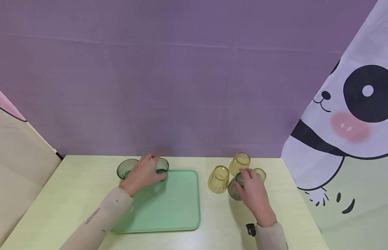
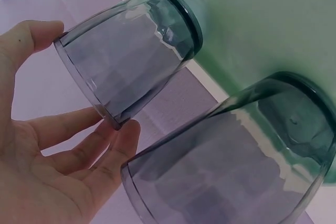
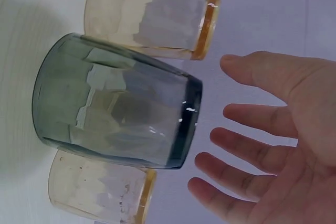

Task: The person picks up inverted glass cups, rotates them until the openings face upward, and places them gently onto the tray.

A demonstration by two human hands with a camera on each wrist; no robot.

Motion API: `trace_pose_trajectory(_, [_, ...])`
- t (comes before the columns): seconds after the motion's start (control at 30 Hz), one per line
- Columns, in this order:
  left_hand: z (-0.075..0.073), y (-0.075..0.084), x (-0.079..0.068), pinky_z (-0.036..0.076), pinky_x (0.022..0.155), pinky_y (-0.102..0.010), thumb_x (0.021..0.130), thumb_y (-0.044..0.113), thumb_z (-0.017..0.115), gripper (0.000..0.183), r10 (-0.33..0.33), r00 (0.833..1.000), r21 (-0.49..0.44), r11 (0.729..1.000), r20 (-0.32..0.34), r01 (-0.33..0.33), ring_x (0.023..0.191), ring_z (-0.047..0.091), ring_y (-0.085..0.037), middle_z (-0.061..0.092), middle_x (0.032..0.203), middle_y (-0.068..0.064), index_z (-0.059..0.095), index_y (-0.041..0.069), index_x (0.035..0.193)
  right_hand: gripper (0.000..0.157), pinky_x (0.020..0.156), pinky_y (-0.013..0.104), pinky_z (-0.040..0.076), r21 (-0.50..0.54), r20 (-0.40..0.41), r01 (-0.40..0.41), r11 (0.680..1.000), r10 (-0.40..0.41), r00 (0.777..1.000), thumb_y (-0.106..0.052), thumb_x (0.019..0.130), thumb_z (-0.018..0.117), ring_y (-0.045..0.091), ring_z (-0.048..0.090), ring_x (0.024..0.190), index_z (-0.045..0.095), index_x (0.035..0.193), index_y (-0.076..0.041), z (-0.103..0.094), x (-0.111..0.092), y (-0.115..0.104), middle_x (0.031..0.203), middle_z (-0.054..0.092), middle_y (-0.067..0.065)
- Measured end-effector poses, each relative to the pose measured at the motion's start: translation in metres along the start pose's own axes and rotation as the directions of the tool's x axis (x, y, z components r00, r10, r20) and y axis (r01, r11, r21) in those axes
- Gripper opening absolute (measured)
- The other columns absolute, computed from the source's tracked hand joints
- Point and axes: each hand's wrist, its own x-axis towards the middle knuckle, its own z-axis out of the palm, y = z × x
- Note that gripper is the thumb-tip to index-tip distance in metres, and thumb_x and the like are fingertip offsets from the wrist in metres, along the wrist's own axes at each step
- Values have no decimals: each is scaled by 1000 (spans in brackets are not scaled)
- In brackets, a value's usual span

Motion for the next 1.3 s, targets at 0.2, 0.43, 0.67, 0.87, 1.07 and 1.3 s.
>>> trace_pose_trajectory(0.2, [0, -1, 0, 56, 80, -48, 82, 40, 75, 68, -5, 1000, 33, 999, 20, 5, 115, 52, -40, 53, 128, -25, 60, -9, 126, 49, 84, 60, 49, -51, 82, -34, 998, 38, 996, -5, 78, 84, 52, 58, 98, 61, 118, 13, 5, 2, 5, 110, 59, 32])
trace_pose_trajectory(0.43, [-1, -2, -1, 55, 82, -49, 83, 40, 74, 59, 15, 999, 61, 998, 39, -17, 113, 55, -38, 56, 125, -24, 64, -7, 118, 50, 80, 60, 50, -77, 109, -50, 996, 59, 992, -7, 79, 84, 53, 57, 93, 61, 118, 13, 8, 3, 7, 110, 59, 33])
trace_pose_trajectory(0.67, [-2, -2, -2, 56, 78, -47, 83, 38, 73, 51, 33, 998, 80, 996, 56, -37, 106, 59, -36, 59, 120, -22, 67, -5, 109, 50, 81, 60, 50, -78, 155, -83, 994, 94, 983, -7, 81, 82, 55, 56, 94, 60, 120, 14, 6, 4, 6, 112, 58, 34])
trace_pose_trajectory(0.87, [-2, -1, -2, 55, 76, -47, 81, 37, 74, 52, 41, 997, 95, 994, 64, -47, 105, 59, -34, 59, 119, -20, 66, -5, 111, 51, 84, 61, 50, -36, 190, -118, 992, 123, 974, -6, 83, 80, 55, 56, 97, 57, 122, 16, 7, 4, 8, 113, 56, 35])
trace_pose_trajectory(1.07, [-2, -1, -4, 55, 79, -47, 81, 36, 74, 55, 55, 997, 119, 991, 56, -61, 106, 59, -34, 60, 118, -19, 65, -6, 115, 52, 85, 61, 49, -17, 198, -127, 992, 127, 972, -5, 83, 80, 55, 55, 100, 56, 123, 18, 8, 4, 9, 113, 56, 36])
trace_pose_trajectory(1.3, [-5, 2, -6, 55, 81, -46, 81, 34, 74, 58, 59, 996, 120, 991, 62, -66, 107, 58, -36, 59, 120, -20, 62, -8, 120, 51, 86, 61, 48, -12, 183, -102, 995, 103, 978, -5, 83, 81, 54, 56, 100, 56, 121, 19, 10, 4, 10, 112, 56, 36])
